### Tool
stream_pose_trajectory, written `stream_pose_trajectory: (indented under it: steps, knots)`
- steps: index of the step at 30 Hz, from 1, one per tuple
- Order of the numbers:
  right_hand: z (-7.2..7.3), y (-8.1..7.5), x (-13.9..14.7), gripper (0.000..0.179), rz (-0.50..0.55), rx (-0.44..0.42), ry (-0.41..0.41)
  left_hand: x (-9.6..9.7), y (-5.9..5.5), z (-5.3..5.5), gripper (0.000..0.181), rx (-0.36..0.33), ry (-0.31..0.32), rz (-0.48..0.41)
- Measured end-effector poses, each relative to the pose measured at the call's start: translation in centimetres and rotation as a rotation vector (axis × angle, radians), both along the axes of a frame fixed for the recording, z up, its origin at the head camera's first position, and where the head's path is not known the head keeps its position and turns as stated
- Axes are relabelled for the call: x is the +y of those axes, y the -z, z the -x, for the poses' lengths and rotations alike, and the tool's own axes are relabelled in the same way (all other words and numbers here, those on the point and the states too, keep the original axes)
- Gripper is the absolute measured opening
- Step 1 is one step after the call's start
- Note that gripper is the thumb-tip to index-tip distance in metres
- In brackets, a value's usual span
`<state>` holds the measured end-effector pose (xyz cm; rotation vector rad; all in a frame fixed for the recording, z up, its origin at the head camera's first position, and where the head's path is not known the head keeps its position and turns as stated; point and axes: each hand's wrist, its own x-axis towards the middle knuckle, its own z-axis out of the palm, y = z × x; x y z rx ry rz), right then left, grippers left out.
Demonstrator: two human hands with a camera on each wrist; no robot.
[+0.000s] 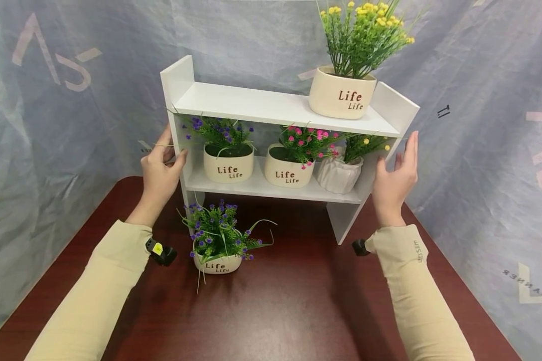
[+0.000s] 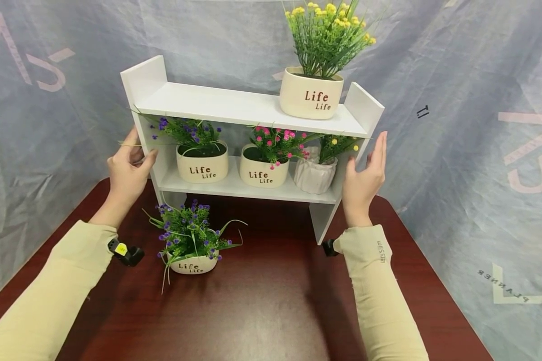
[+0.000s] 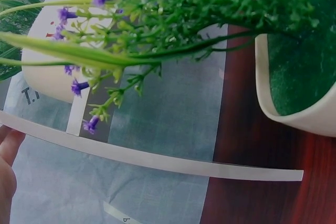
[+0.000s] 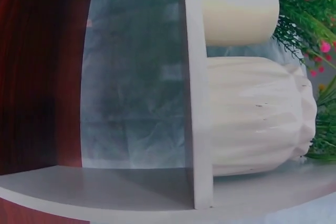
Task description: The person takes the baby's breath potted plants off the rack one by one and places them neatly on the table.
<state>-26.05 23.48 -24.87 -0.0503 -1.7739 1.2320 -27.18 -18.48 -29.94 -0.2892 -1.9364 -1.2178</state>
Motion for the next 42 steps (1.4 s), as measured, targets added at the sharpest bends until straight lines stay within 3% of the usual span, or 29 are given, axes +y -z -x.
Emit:
stream_pose_trajectory:
  steps: [19, 26, 34, 39, 42]
  knots:
    - [0.3, -2.6, 0.4, 0.068, -0.026, 0.025, -0.026, -0.1, -0.1, 0.0, 0.062, -0.014, -0.001, 0.003]
    - [1.9, -1.8, 1.4, 0.064, -0.032, 0.021, -0.044, -0.2, -0.1, -0.2, 0.062, -0.031, -0.001, -0.007]
    - [2.3, -0.9, 2.0, 0.063, -0.048, 0.031, -0.020, 0.0, -0.3, -0.7, 0.064, -0.084, 0.066, -0.009]
    - [1.4, -1.2, 1.3, 0.062, -0.031, 0.037, -0.053, -0.6, -0.6, -1.0, 0.076, -0.114, 0.127, -0.025]
    - [0.8, -1.6, 0.7, 0.062, -0.011, 0.047, -0.080, -0.9, -1.0, -1.2, 0.086, -0.118, 0.165, -0.083]
